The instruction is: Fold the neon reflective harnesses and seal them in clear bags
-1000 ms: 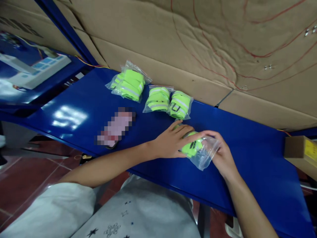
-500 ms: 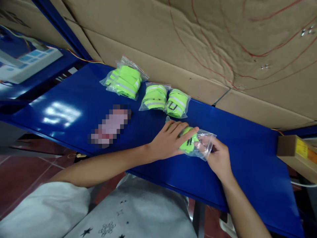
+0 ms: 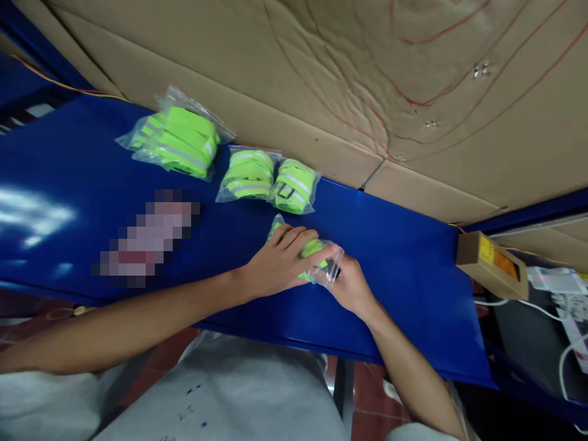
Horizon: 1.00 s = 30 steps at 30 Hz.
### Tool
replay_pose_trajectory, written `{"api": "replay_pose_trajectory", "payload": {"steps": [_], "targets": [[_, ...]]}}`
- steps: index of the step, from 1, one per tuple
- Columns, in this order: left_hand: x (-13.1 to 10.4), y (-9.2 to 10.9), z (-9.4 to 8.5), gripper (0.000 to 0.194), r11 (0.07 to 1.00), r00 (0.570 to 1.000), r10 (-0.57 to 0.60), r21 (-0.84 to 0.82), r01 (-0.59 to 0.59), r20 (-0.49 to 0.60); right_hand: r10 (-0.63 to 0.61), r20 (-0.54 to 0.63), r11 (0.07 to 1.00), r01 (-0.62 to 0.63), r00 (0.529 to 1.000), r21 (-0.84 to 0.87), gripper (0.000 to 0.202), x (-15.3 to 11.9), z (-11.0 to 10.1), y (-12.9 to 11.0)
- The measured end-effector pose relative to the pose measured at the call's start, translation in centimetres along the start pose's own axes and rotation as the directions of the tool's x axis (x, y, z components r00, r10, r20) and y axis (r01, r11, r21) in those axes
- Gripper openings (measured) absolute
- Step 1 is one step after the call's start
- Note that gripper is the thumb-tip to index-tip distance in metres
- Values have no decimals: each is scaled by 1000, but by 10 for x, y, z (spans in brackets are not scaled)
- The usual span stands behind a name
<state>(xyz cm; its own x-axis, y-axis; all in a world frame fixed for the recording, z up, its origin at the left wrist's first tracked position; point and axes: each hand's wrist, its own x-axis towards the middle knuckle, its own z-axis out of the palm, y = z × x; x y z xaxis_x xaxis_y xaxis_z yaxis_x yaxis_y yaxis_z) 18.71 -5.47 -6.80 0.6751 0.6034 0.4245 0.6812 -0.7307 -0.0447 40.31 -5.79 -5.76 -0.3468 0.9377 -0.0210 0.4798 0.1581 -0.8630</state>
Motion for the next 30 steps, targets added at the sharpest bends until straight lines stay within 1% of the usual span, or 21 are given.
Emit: {"api": "replay_pose_trajectory", "payload": {"steps": [2, 4, 6, 8, 10, 12, 13, 15, 17, 19, 21, 22, 24, 26, 27, 28, 29, 30], "targets": [[3, 0, -2, 96, 1000, 999, -12, 17, 12, 33, 49, 0, 994, -49, 999, 101, 43, 4, -4, 2], [6, -1, -5, 94, 998, 995, -57, 21, 56, 83, 114, -16, 973, -108, 993, 203, 44, 8, -11, 6], [9, -3, -8, 93, 993, 984, -121, 12, 121, 129, 168, -55, 947, -145, 984, 288, 43, 12, -18, 10], [11, -5, -10, 93, 982, 970, -186, 4, 188, 157, 205, -127, 929, -152, 970, 339, 37, 16, -26, 17], [11, -9, -10, 89, 970, 956, -239, -4, 243, 168, 250, -241, 908, -140, 938, 395, 27, 20, -35, 24], [10, -13, -10, 84, 955, 943, -287, -23, 295, 166, 295, -365, 883, -107, 883, 457, 18, 25, -46, 32], [10, -15, -11, 81, 947, 937, -310, -37, 320, 158, 312, -410, 872, -88, 857, 481, 18, 27, -53, 35], [10, -18, -13, 77, 926, 923, -360, -65, 371, 135, 327, -451, 857, -59, 831, 513, 22, 33, -68, 41], [9, -20, -16, 78, 904, 906, -407, -89, 418, 114, 322, -450, 841, -33, 833, 540, 27, 36, -85, 45], [7, -21, -18, 82, 882, 888, -449, -112, 458, 94, 291, -445, 830, 7, 847, 557, 30, 37, -101, 49], [7, -21, -17, 84, 865, 878, -474, -155, 478, 63, 247, -452, 838, 45, 857, 543, 32, 35, -114, 52], [9, -20, -16, 83, 858, 877, -478, -188, 477, 44, 235, -463, 838, 63, 855, 542, 33, 33, -119, 53], [20, -17, -11, 71, 865, 895, -446, -256, 433, 6, 241, -494, 804, 112, 836, 583, 33, 29, -127, 53], [44, -10, -2, 54, 902, 935, -355, -271, 336, -23, 263, -510, 743, 166, 819, 649, 36, 24, -130, 48], [61, -5, 4, 49, 927, 954, -299, -248, 283, -31, 266, -514, 720, 187, 815, 668, 38, 22, -131, 45], [80, 1, 10, 48, 948, 969, -245, -215, 233, -31, 265, -516, 706, 201, 815, 679, 40, 20, -131, 42], [101, 6, 16, 49, 961, 977, -214, -187, 206, -23, 262, -515, 696, 210, 816, 687, 40, 19, -130, 38], [120, 11, 21, 51, 962, 976, -217, -170, 212, -9, 261, -513, 684, 218, 818, 696, 40, 18, -129, 36]]}}
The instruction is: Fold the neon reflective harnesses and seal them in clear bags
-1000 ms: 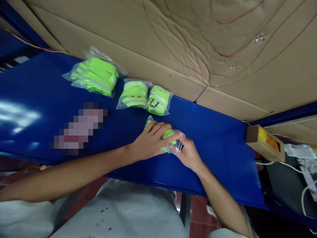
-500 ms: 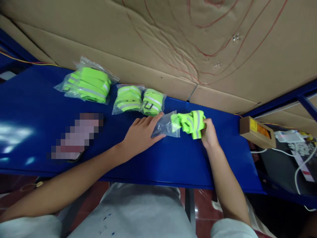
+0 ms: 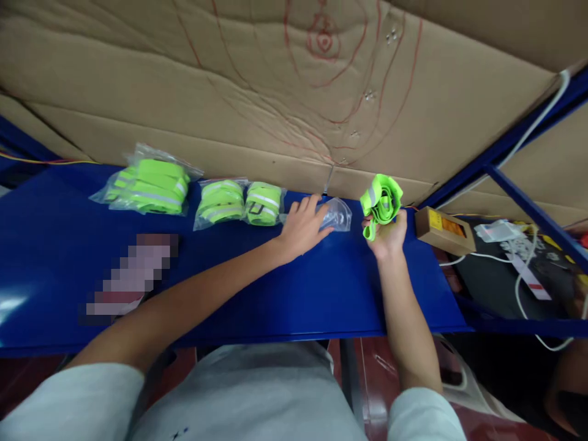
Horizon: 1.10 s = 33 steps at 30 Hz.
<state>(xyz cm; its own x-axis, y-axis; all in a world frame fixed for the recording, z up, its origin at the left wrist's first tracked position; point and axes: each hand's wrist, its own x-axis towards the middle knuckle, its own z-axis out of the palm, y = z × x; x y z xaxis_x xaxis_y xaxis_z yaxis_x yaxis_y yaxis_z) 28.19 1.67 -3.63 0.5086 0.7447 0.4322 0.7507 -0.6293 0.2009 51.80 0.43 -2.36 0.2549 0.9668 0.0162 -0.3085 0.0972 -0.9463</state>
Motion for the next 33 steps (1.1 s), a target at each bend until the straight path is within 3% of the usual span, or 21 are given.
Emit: {"api": "replay_pose_trajectory", "payload": {"steps": [3, 5, 7, 9, 11, 12, 14, 16, 19, 21, 22, 24, 26, 27, 29, 33], "targets": [[41, 16, 11, 58, 996, 995, -86, -12, 86, 49, 33, 2, 998, -34, 999, 54, 35, -3, 5, 1], [45, 19, 6, 57, 995, 997, -69, -68, 71, 25, 76, 8, 996, -77, 997, 48, 35, -2, 8, 5], [30, 16, -10, 58, 987, 996, 16, -161, -31, -91, 119, 0, 992, -119, 993, 28, 36, -3, 13, 10], [2, 12, -33, 57, 959, 960, 130, -215, -185, -247, 147, -26, 989, -147, 989, 28, 36, -8, 22, 17], [-30, 7, -56, 56, 940, 912, 256, -139, -313, -322, 173, -21, 985, -173, 985, 20, 35, -21, 38, 24], [-46, 4, -64, 59, 946, 909, 283, -70, -318, -307, 191, 2, 982, -191, 982, 5, 35, -30, 47, 28], [-71, -2, -72, 70, 970, 953, 240, 4, -244, -184, 233, 105, 972, -230, 967, -40, 38, -51, 68, 36], [-89, -11, -71, 72, 990, 984, 133, -30, -138, -120, 225, 219, 971, -200, 949, -129, 45, -71, 85, 43], [-100, -27, -66, 64, 951, 997, -59, -306, 39, -56, 251, 420, 964, -188, 872, -186, 64, -88, 96, 50], [-102, -37, -66, 63, 788, 973, -221, -576, 216, 63, 269, 535, 961, -188, 801, -202, 71, -87, 93, 51], [-102, -41, -66, 63, 637, 940, -309, -702, 319, 147, 277, 582, 959, -180, 764, -220, 70, -84, 89, 49], [-102, -46, -66, 65, 218, 834, -429, -857, 467, 346, 308, 642, 945, -147, 702, -293, 61, -74, 81, 44], [-103, -49, -63, 65, -193, 740, -436, -857, 479, 512, 368, 648, 907, -102, 667, -409, 47, -62, 72, 37], [-104, -49, -61, 64, -342, 709, -416, -821, 458, 569, 397, 635, 882, -85, 662, -464, 43, -56, 67, 33], [-106, -49, -57, 59, -513, 666, -361, -735, 443, 653, 424, 624, 839, -24, 656, -544, 38, -46, 55, 25], [-109, -49, -51, 48, -602, 638, -248, -632, 488, 729, 525, 630, 736, 67, 571, -674, 34, -38, 29, 14]]}}
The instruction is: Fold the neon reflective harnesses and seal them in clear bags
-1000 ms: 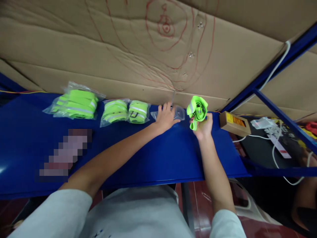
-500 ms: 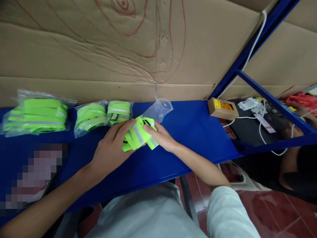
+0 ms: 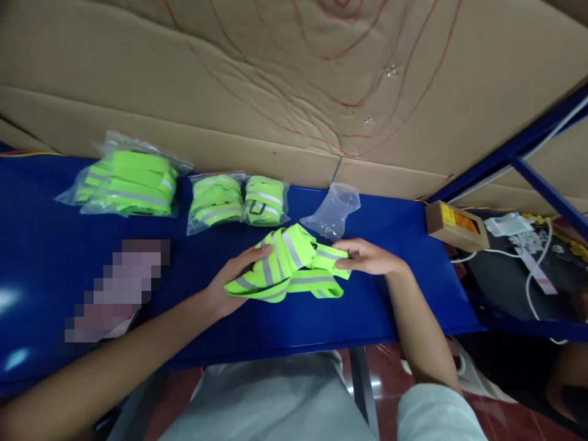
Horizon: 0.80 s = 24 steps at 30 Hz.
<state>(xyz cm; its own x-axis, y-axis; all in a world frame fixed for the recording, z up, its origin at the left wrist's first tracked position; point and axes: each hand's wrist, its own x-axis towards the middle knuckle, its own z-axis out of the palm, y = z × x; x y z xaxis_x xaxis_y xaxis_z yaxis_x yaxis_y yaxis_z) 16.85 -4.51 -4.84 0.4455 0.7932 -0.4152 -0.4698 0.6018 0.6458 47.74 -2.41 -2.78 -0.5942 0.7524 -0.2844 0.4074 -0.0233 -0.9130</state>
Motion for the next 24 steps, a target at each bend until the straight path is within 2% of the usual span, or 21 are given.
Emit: {"api": "replay_pose_trajectory", "payload": {"steps": [2, 4, 8, 10, 12, 14, 16, 18, 19, 21, 24], "targets": [[0, 0, -1, 49, 1000, 1000, -2, -15, 2, 17, -23, 41, 999, 25, 999, -35, 48, -6, -1, 1], [0, 1, -1, 53, 1000, 999, -15, -7, 15, 39, -97, 28, 994, 99, 995, -54, 73, -6, 6, -2], [1, -5, -5, 50, 994, 993, -58, 101, 48, 100, -230, -142, 971, 218, 963, -94, 99, 8, 39, -12], [1, -11, -7, 49, 981, 988, -102, 178, 81, 114, -290, -181, 954, 269, 940, -131, 91, 15, 56, -14], [1, -15, -10, 53, 964, 979, -163, 230, 131, 125, -337, -192, 934, 302, 922, -189, 61, 17, 66, -13], [0, -14, -10, 54, 955, 977, -161, 272, 119, 139, -327, -293, 935, 263, 898, -236, 30, 17, 68, -8], [-2, -7, -8, 56, 942, 991, -41, 335, -3, 124, -261, -466, 960, 177, 845, -216, 28, 16, 64, -2], [-4, 0, -6, 61, 897, 981, 170, 397, -194, 95, -160, -588, 987, 111, 792, -119, 30, 16, 61, 2], [-5, 2, -5, 63, 857, 955, 279, 423, -294, 98, -108, -614, 994, 103, 782, -43, 30, 17, 60, 3], [-5, 2, -6, 69, 726, 871, 459, 492, -480, 174, -1, -597, 984, 107, 802, 142, 35, 20, 63, 1], [-2, -4, -10, 105, 373, 689, 625, 634, -677, 368, 157, -472, 911, 57, 868, 408, 46, 25, 70, -4]]}}
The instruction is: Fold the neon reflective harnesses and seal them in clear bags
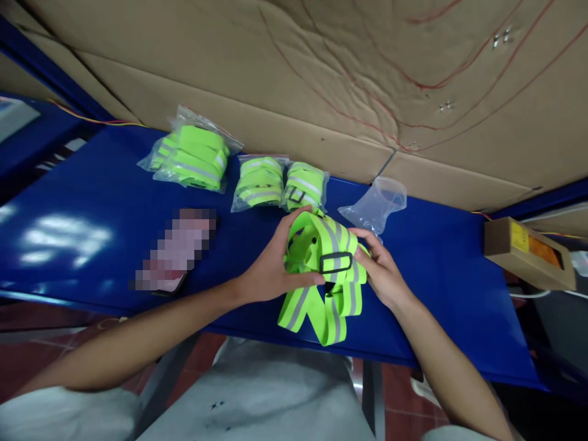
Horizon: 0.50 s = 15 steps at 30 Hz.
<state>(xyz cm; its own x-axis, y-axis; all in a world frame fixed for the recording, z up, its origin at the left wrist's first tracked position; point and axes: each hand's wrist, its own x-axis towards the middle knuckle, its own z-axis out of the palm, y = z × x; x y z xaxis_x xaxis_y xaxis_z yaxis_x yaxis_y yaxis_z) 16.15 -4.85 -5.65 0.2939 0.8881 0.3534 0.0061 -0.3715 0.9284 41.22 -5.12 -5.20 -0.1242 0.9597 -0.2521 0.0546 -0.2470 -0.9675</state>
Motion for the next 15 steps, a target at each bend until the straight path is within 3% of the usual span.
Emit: {"api": "replay_pose_trajectory", "payload": {"steps": [2, 3, 6, 9, 10, 12, 15], "targets": [[-2, -4, 0, 120, 963, 981, 193, 195, -187, -15, 98, 16, 991, -99, 995, 84, 46, 1, 4, 0], [-3, -4, -1, 119, 922, 961, 277, 284, -264, -7, 125, 1, 986, -125, 992, 112, 45, 2, 4, 0], [-2, -3, -6, 89, 726, 892, 434, 536, -431, 130, 148, -54, 981, -139, 988, 137, 42, 3, 4, 0], [-3, -4, -8, 54, 557, 842, 449, 644, -525, 298, 175, 1, 978, -174, 985, 116, 42, 1, 6, 1], [-3, -5, -8, 53, 557, 840, 432, 635, -536, 330, 194, 36, 975, -197, 980, 100, 42, -1, 6, 2], [-3, -6, -9, 51, 660, 874, 336, 573, -485, 351, 210, 117, 976, -215, 971, 37, 47, -3, 6, 4], [-2, -1, -10, 42, 894, 967, 87, 408, -182, 240, 77, 162, 995, -65, 984, -78, 62, -4, 0, 10]]}}
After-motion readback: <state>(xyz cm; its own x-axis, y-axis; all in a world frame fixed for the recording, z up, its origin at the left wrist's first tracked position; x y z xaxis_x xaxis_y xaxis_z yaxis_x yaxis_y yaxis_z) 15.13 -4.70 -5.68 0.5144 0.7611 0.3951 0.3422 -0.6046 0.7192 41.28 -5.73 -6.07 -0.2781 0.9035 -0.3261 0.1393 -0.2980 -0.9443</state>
